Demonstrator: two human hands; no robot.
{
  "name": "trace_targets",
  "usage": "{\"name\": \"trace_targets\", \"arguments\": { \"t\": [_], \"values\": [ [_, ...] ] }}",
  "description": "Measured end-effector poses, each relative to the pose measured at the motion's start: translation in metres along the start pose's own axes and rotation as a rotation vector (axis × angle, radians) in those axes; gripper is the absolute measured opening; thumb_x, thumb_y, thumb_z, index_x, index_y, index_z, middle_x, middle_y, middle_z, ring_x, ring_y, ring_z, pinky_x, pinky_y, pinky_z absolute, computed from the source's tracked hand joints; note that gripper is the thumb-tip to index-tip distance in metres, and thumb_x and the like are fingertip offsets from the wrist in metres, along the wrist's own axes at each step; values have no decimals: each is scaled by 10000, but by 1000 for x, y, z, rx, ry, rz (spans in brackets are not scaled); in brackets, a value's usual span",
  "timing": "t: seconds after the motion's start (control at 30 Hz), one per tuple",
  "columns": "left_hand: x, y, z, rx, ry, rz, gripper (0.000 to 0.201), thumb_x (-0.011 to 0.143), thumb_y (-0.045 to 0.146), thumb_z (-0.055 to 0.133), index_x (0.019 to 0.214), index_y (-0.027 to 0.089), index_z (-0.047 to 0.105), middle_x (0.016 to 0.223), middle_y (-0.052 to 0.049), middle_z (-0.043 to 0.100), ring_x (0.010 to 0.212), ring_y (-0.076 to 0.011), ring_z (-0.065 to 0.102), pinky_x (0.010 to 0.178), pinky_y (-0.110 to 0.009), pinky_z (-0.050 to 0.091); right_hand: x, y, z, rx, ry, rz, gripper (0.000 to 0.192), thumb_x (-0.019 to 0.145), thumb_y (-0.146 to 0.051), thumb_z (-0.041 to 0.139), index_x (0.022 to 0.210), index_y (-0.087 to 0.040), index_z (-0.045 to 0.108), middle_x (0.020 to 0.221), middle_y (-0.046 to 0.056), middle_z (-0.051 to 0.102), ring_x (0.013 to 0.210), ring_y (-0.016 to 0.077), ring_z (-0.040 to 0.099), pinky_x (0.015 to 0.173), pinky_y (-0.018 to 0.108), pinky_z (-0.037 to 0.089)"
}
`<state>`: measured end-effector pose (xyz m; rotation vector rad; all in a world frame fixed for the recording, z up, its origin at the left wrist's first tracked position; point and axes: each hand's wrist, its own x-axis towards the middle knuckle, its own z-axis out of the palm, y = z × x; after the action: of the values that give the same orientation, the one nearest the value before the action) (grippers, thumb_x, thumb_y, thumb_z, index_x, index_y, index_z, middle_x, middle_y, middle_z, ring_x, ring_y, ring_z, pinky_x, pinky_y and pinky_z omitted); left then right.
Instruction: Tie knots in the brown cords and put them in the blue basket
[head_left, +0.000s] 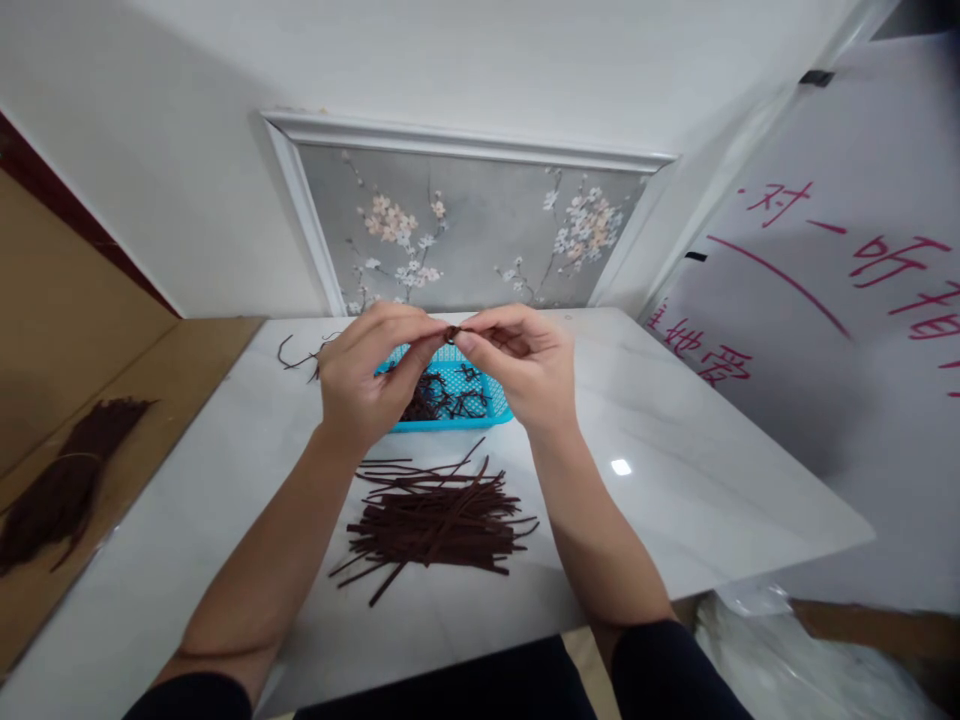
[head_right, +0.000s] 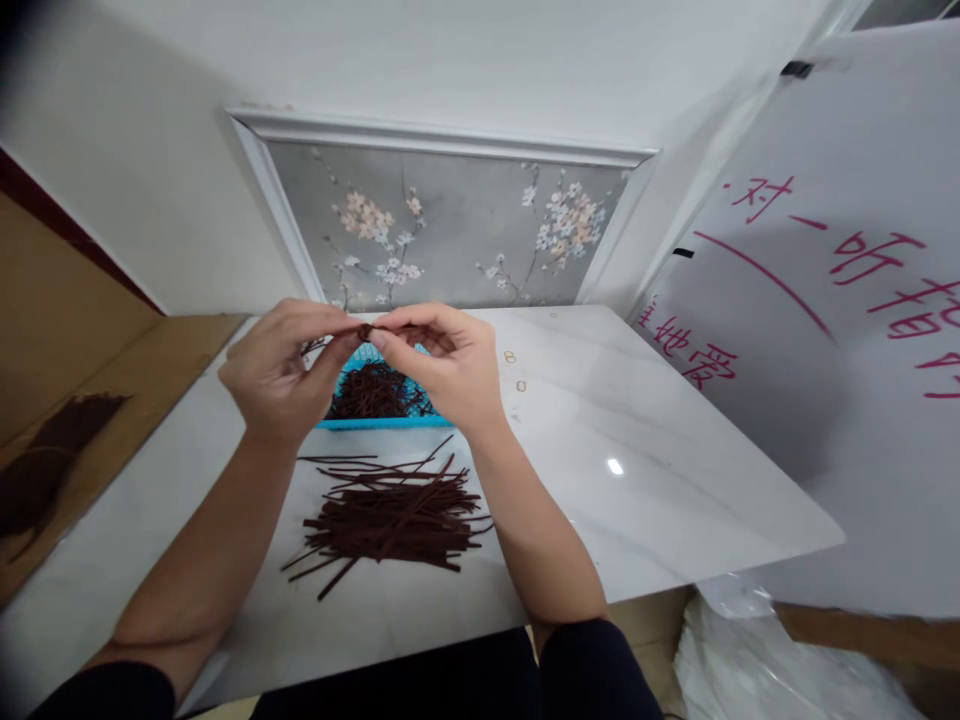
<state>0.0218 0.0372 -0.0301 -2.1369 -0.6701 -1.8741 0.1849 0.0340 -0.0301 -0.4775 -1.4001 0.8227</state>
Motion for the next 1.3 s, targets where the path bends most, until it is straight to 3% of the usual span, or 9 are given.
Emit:
{"name": "trace_targets", "arguments": {
  "t": [0.27,0.57,0.8,1.03,1.17,1.3],
  "values": [
    [0,-1,-3,-30,-62,-50,130,874,214,696,979,264,755,872,2,737,767,-122,674,693,-258,540,1,1,1,-6,25,-6,97,751,-252,800,835,-245,752,806,-14,751,735,133,686,708,308,592],
    [1,6,-1,23,-38,-139,61,833,179,677,821,188,736,741,10,707,621,-86,614,576,-201,524,1,4,0,-132,-11,-90,108,794,-233,772,886,-289,781,873,-12,756,837,163,697,776,353,573],
    [-3,10,9,-7,46,-352,68,745,118,662,747,176,698,702,27,682,562,-62,586,536,-156,523,2,14,1,-248,198,-160,67,816,-278,757,882,-284,749,1069,22,662,1074,186,625,791,328,521],
    [-3,12,6,-133,34,-493,34,773,189,681,770,179,713,711,15,693,553,-68,607,513,-161,522,2,18,5,-267,116,-183,124,817,-302,755,919,-260,699,928,-2,699,863,150,634,768,322,497],
    [-3,11,7,-134,20,-445,36,756,171,682,773,184,711,707,18,682,558,-65,600,513,-155,519,0,16,6,-319,87,-194,115,827,-294,738,939,-271,719,923,-11,736,836,154,651,803,340,504],
    [-3,10,9,-119,-3,-403,33,756,163,658,748,183,684,697,19,664,558,-68,584,517,-168,525,-5,11,12,-359,164,-147,57,857,-303,701,897,-278,733,909,-6,748,849,166,654,828,348,497]
  ]
}}
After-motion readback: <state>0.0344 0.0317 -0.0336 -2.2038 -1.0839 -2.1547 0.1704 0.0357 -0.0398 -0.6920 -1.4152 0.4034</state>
